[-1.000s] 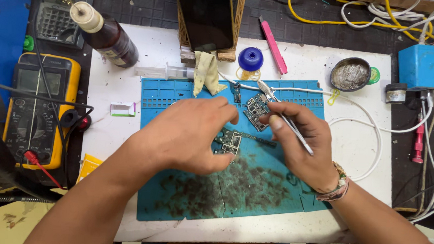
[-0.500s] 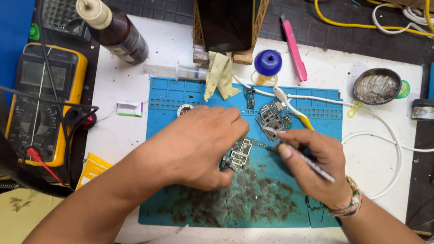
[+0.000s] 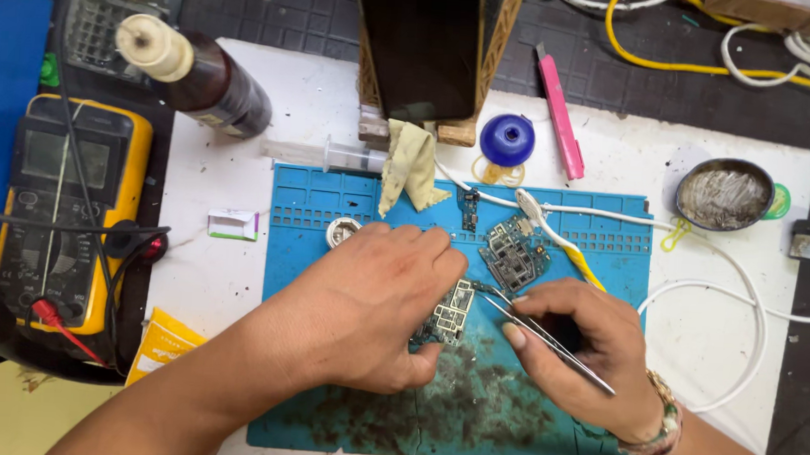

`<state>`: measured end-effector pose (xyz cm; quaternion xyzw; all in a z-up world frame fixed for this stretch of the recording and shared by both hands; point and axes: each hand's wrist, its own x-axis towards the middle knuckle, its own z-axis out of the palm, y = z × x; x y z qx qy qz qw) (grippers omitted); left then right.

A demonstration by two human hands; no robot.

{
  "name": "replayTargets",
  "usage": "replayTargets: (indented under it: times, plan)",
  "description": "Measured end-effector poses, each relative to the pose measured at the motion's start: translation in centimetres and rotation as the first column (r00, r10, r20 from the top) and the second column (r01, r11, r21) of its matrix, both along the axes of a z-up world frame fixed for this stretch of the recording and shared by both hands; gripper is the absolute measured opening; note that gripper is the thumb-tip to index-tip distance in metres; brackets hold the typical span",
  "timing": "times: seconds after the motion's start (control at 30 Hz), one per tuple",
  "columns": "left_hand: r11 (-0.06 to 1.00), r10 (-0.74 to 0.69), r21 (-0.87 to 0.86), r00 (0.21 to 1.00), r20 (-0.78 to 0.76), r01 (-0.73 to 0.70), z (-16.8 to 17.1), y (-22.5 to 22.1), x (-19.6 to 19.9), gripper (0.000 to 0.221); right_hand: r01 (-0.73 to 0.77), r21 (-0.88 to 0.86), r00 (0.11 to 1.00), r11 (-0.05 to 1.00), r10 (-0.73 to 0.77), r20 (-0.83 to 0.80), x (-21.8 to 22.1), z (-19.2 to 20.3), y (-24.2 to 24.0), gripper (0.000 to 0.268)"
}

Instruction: The person cleans and manipulates components on a mobile phone motherboard using a toothbrush and tweezers. They brush the surface of the board and handle small parts before connecting a USB cable to it.

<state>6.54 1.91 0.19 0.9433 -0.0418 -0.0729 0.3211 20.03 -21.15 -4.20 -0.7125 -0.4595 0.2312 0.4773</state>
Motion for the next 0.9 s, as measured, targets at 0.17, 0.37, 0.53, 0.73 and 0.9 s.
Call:
replayTargets:
  times: [0.17,0.37,0.53,0.73,0.9]
  plan:
    - [0.999,0.014,-0.051,0.999,0.051,-0.011,-0.2,0.2,0.7,0.05,0.032,0.011,0.989,0.999,-0.03,-0.143,0.4,-0.4,-0.2,0.023]
    - [0.996,-0.018,-0.084,0.998,0.053,0.022,-0.9,0.4,0.7,0.05,0.114,-0.025,0.975,0.993,-0.117,-0.19,0.0,-1.1,-0.3,0.021]
    - [0.993,-0.062,-0.091,0.995,0.078,0.069,-0.9,1.0,1.3,0.052,0.223,-0.099,0.945,0.97,-0.24,-0.224,-0.2,-1.4,-0.1,0.018]
    - [0.992,-0.096,-0.078,0.995,0.034,0.099,-0.9,1.3,1.7,0.053,0.261,-0.05,0.944,0.964,-0.265,-0.196,0.1,-1.6,0.4,0.014]
    - [0.996,-0.086,-0.02,0.992,0.095,0.088,-1.2,0.9,1.3,0.06,0.282,0.016,0.935,0.959,-0.27,-0.231,0.1,-2.1,0.6,0.014]
